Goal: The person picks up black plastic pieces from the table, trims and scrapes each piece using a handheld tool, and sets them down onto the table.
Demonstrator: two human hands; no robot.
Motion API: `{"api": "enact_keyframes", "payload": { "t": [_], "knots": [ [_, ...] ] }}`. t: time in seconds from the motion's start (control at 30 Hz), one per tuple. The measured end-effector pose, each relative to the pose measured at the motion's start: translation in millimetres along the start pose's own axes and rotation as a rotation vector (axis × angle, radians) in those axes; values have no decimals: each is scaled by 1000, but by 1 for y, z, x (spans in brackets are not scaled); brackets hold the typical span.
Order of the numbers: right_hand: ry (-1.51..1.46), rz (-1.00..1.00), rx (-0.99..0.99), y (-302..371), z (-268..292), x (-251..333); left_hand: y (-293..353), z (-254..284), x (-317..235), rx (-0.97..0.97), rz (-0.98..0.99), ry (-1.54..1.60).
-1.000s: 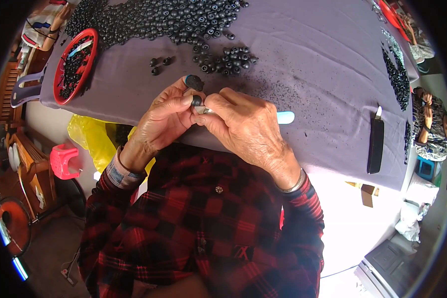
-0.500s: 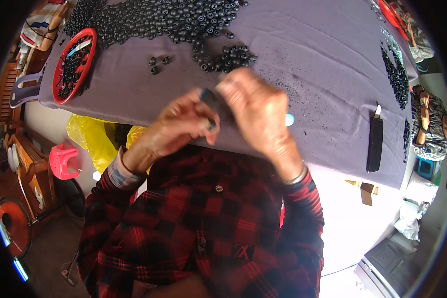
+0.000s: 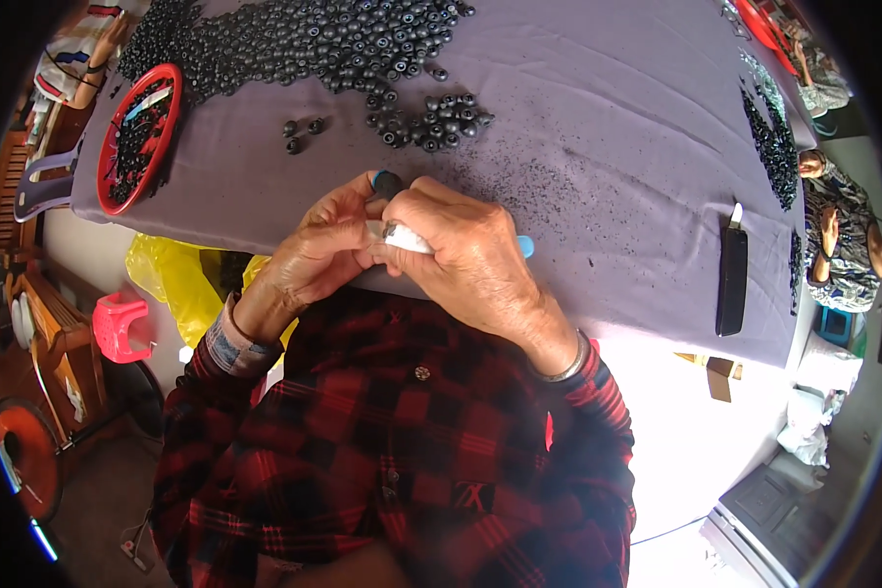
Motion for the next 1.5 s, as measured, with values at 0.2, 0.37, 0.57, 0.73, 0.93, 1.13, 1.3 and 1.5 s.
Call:
{"api": "enact_keyframes", "payload": {
  "t": [0.2, 0.37, 0.57, 0.73, 0.93, 1.13, 1.3, 1.5],
  "knots": [
    [-257, -69, 53, -2, -3, 2, 8, -14, 2, 122, 83, 37],
    [275, -19, -29, -15, 22, -14, 12, -11, 0, 69, 143, 5],
    [484, -100, -95, -36, 62, -57, 23, 61, -58, -477, -137, -1126],
    [606, -107, -27, -42, 50, -74, 28, 65, -80, -622, -320, -1380],
    [640, -145, -10, -44, 48, -81, 31, 60, -100, -735, -397, -1641],
    [459, -45, -151, -38, 56, -46, 40, 43, -109, -819, -562, -1494],
    [-130, -6, -128, -28, 32, -9, 6, 2, -55, -305, -206, -468],
    [-251, 64, -107, -22, 24, -6, -3, -9, -39, -115, -127, -229]
  ]
}}
Point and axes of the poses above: each hand's wrist, its own y-axis away from the middle knuckle, its own z-axis out of the back of the hand, x = y × z, the point moved 9 cm from there along -y, towards the middle knuckle, and after that the axes turned 8 degrees about -y, right-handed, at the moved point
